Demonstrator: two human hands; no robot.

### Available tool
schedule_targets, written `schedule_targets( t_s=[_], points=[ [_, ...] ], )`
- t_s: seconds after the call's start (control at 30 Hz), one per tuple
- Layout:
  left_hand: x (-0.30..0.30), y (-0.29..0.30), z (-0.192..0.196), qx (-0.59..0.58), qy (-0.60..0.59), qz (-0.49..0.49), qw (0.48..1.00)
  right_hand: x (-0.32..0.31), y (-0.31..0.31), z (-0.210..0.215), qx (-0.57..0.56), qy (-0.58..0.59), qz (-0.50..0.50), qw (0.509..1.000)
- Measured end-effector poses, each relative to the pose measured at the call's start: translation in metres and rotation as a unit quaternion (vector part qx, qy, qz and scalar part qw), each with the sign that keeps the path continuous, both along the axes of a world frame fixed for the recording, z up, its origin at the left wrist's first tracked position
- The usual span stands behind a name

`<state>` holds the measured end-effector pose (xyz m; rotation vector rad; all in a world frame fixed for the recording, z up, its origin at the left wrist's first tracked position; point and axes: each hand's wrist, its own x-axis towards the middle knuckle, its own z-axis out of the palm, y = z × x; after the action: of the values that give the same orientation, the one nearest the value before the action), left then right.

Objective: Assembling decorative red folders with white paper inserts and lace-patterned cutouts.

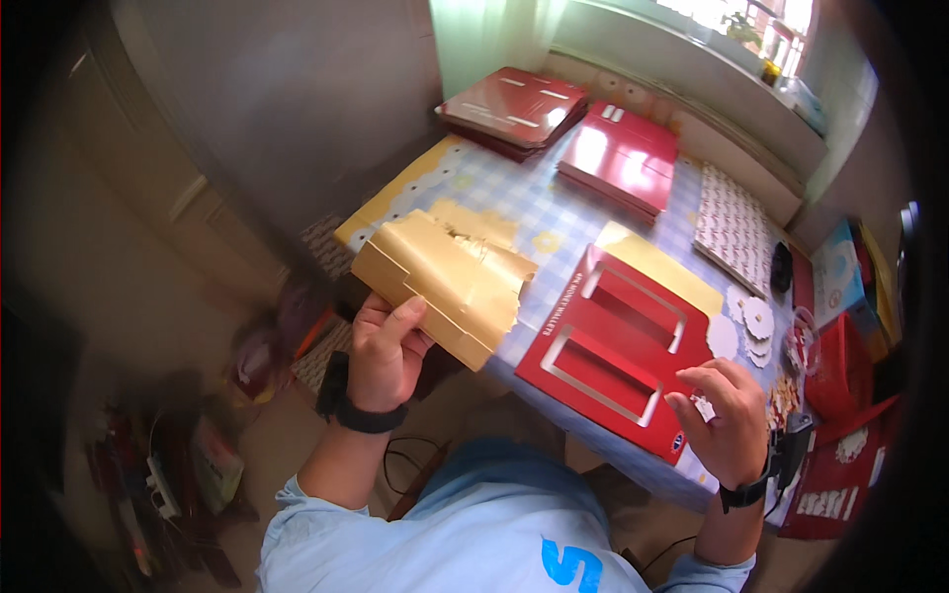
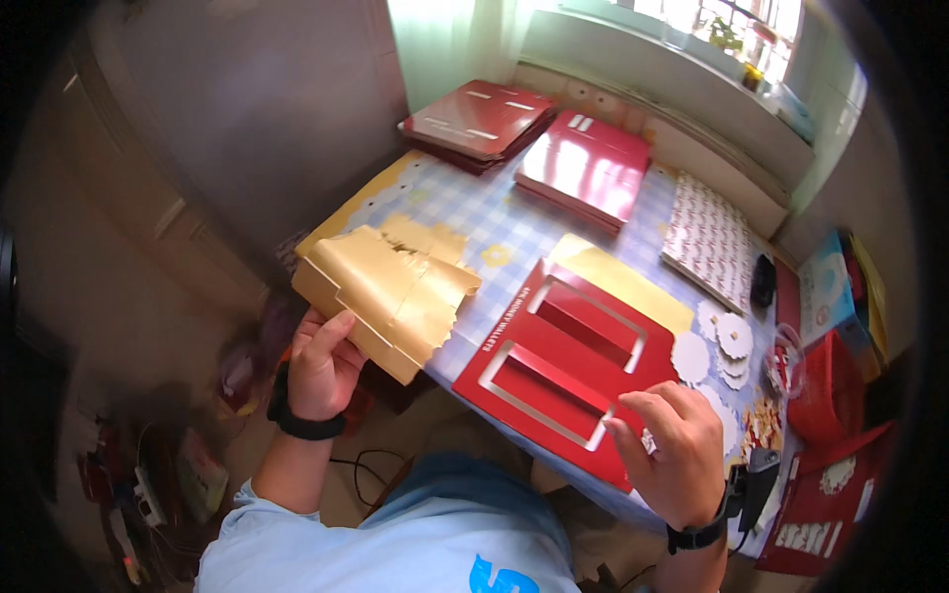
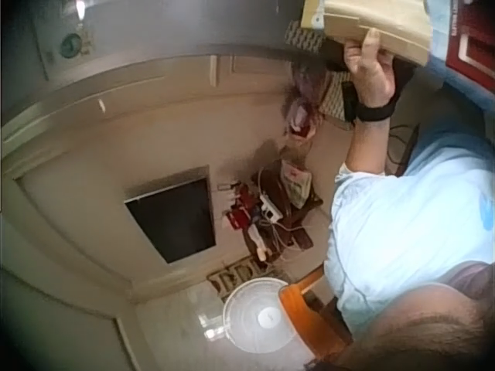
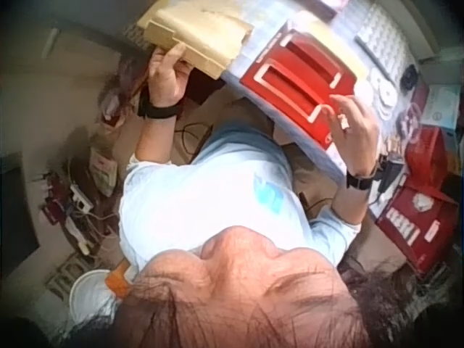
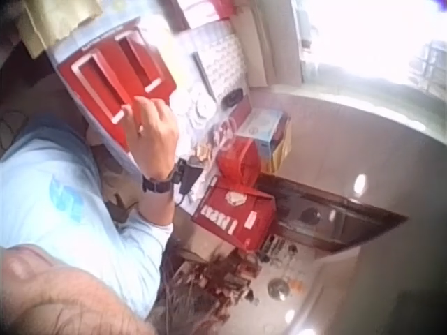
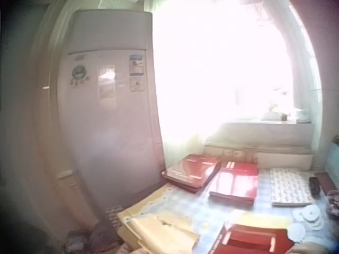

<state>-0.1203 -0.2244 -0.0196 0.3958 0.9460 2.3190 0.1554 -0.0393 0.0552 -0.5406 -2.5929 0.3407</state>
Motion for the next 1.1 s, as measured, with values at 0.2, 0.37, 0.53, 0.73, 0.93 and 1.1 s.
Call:
schedule_targets(
  t_s=[0.2, 0.37, 0.53, 0.73, 0.93, 1.1],
  points=[
    [0.053, 0.056, 0.023, 0.043, 0.160, -0.195, 0.967, 0.001, -0.003, 0.030, 0.030, 0.137, 0.006, 0.990],
    [0.105, 0.096, 0.036, 0.042, 0.222, -0.288, 0.931, -0.002, 0.011, 0.030, 0.111, 0.211, 0.113, 0.965],
    [0.116, 0.114, 0.032, 0.011, 0.225, -0.333, 0.916, 0.004, 0.028, 0.006, 0.141, 0.169, 0.091, 0.971],
    [0.113, 0.127, 0.027, -0.007, 0.146, -0.390, 0.909, 0.011, 0.032, -0.007, 0.167, 0.149, 0.071, 0.972],
    [0.116, 0.135, 0.026, -0.025, 0.116, -0.409, 0.905, 0.013, 0.036, -0.014, 0.243, 0.129, 0.078, 0.958],
    [0.118, 0.136, 0.024, -0.042, 0.183, -0.387, 0.903, 0.018, 0.035, -0.013, 0.250, 0.093, 0.071, 0.961]
  ],
)
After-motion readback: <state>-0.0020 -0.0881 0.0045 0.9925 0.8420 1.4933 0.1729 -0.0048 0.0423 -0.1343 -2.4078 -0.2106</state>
